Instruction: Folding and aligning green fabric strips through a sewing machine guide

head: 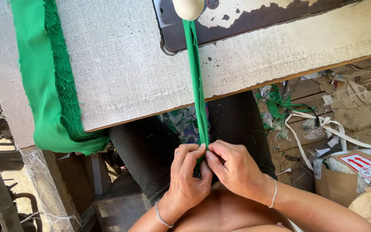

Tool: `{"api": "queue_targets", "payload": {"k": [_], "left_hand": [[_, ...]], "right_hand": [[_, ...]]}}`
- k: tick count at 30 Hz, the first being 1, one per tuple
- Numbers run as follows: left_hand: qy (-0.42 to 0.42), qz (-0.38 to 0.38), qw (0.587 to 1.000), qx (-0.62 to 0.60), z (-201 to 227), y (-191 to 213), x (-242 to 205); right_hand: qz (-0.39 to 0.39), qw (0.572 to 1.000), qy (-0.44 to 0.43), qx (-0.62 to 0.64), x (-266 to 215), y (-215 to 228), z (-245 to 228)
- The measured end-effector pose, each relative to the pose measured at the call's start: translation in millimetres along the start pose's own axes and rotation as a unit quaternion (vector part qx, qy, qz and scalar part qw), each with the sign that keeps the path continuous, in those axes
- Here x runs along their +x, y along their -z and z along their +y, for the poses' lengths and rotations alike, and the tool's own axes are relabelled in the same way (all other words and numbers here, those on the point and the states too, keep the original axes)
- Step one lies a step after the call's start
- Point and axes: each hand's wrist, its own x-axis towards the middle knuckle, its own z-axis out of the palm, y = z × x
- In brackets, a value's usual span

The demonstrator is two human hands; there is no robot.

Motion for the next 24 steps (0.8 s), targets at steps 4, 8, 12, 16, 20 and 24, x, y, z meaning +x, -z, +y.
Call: {"api": "queue_targets", "payload": {"k": [4,8,12,16,20,24], "left_hand": [[0.011,0.01,1.0,0.018,-6,-1,-4],[-0.017,0.016,0.997,0.068,-8,2,-6],[-0.07,0.008,0.992,0.102,3,15,5],[-0.085,-0.05,0.995,0.019,3,40,34],[-0.261,-0.225,0.933,0.102,-17,71,119],[-0.425,-0.377,0.803,0.18,-24,74,191]], "right_hand": [[-0.047,0.998,-0.034,0.039,8,8,-4],[-0.114,0.99,-0.048,0.072,14,20,-8],[0.011,0.942,0.27,-0.197,34,33,-15],[0.022,0.894,0.375,-0.246,41,38,-2],[0.023,0.892,0.414,-0.18,42,51,-6],[0.01,0.888,0.427,-0.167,45,66,-13]]}}
